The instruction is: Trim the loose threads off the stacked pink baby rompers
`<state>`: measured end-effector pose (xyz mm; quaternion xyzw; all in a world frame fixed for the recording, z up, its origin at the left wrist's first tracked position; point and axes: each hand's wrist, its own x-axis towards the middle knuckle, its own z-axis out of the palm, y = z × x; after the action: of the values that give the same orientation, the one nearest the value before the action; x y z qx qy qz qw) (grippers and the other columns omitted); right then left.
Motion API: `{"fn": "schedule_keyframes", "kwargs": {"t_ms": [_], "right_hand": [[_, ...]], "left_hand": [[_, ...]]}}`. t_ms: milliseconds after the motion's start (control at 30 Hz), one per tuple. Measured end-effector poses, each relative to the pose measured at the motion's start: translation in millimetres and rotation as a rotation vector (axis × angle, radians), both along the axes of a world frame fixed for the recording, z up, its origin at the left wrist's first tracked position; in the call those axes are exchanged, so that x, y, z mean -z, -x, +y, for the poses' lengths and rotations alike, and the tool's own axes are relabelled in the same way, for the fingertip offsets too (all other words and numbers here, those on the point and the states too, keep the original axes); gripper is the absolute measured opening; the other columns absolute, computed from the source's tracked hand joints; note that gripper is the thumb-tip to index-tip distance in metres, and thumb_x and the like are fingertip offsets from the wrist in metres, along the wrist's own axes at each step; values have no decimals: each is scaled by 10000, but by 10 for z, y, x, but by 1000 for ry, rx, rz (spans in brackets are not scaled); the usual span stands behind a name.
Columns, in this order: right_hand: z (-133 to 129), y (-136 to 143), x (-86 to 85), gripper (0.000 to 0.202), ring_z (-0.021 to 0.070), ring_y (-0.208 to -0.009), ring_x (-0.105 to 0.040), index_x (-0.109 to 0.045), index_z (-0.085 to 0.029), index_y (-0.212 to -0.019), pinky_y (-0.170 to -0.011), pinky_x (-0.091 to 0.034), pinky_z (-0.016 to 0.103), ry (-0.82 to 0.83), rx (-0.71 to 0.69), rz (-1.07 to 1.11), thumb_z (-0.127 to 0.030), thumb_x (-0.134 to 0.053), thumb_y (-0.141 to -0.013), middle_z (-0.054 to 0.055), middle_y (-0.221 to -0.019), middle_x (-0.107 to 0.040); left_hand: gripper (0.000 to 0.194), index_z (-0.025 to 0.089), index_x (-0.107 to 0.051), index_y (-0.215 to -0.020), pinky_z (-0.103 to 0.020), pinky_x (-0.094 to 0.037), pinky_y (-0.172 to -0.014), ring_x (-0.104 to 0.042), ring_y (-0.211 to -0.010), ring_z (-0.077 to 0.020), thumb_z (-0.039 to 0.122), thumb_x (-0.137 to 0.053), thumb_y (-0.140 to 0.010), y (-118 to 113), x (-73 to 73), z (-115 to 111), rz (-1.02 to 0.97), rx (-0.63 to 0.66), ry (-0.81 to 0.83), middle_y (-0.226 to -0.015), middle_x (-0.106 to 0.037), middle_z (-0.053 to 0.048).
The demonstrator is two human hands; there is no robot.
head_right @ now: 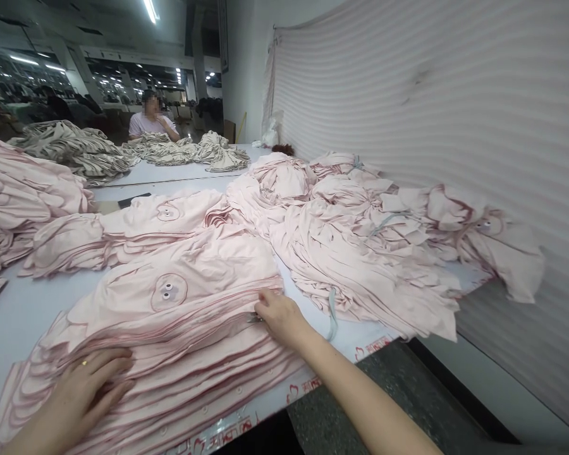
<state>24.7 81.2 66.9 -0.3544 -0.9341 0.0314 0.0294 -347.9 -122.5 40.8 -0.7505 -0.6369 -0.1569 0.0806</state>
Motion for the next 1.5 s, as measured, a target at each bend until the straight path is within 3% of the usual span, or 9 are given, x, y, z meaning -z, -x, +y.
{"fn": "schedule_keyframes", "kwargs": {"t_ms": [200, 300, 433, 600, 733, 967, 1200, 1333, 1500], "right_hand": [[-98, -171, -91, 221, 216, -1040, -602, -622, -213, -876, -753, -438, 283, 203, -33, 7, -77, -534, -725, 31, -1330, -560], [-71, -70, -126, 288, 225, -1099, -585, -638, -226, -988, -778, -447, 287, 198, 3, 39, -94, -520, -760, 38, -1334, -561], [57, 195, -100, 444, 218, -947, -628, -544, -224, -1253, -693, -438, 285, 68, 106, 15, -116, -509, -824, 83, -1324, -549], [154, 315, -56, 257, 216, -811, -625, -613, -199, -1111, -592, -378, 280, 27, 88, -66, -136, -487, -896, 98, -1133, -608], [115, 207, -52, 269, 206, -784, -611, -613, -187, -1100, -585, -357, 283, 16, 72, -69, -91, -452, -907, 96, -1048, -623], [129, 250, -109, 346, 192, -819, -605, -598, -233, -1186, -646, -394, 274, 23, 4, -13, -137, -521, -863, 89, -1224, -560], [98, 238, -226, 183, 182, -832, -603, -647, -196, -992, -662, -410, 273, 123, -95, -63, -167, -556, -835, 71, -1184, -580], [97, 194, -240, 223, 195, -847, -614, -633, -212, -1078, -665, -410, 270, 144, -13, -68, -179, -541, -878, 66, -1090, -626], [201, 308, -192, 375, 212, -895, -625, -565, -250, -1235, -725, -444, 296, 166, 25, 16, -327, -634, -875, 73, -1286, -550]], "left_hand": [[262, 308, -667, -1042, -288, -520, -797, -667, -920, -175, 451, -507, -892, 93, 66, 81, -61, -19, -70, -1042, -708, 13], [253, 255, -644, -1045, -309, -526, -772, -656, -896, -198, 395, -503, -888, 101, 66, 134, -18, -48, -133, -1017, -685, -36], [294, 171, -604, -1124, -357, -534, -788, -630, -953, -243, 310, -479, -897, 46, -22, 166, 72, -126, -207, -1069, -632, -119], [224, 176, -631, -1051, -377, -526, -831, -613, -981, -244, 228, -475, -899, 29, -134, 228, 155, -91, -207, -1099, -632, -119], [200, 186, -656, -933, -341, -525, -794, -629, -921, -218, 185, -459, -900, 98, -131, 266, 173, -20, -262, -987, -674, -87], [216, 223, -674, -900, -301, -509, -712, -636, -801, -176, 238, -459, -909, 209, -59, 162, 247, 134, -277, -884, -698, -36], [175, 270, -667, -905, -349, -511, -822, -648, -957, -215, 363, -523, -874, 189, -20, 55, 162, 116, -171, -1028, -712, -20], [227, 254, -641, -1010, -333, -520, -839, -650, -980, -205, 393, -502, -897, 130, -93, 189, 87, 62, -169, -1065, -699, -30], [291, 200, -618, -1001, -339, -531, -793, -649, -921, -225, 443, -503, -888, 115, -151, 412, 73, -32, -187, -991, -673, -73]]}}
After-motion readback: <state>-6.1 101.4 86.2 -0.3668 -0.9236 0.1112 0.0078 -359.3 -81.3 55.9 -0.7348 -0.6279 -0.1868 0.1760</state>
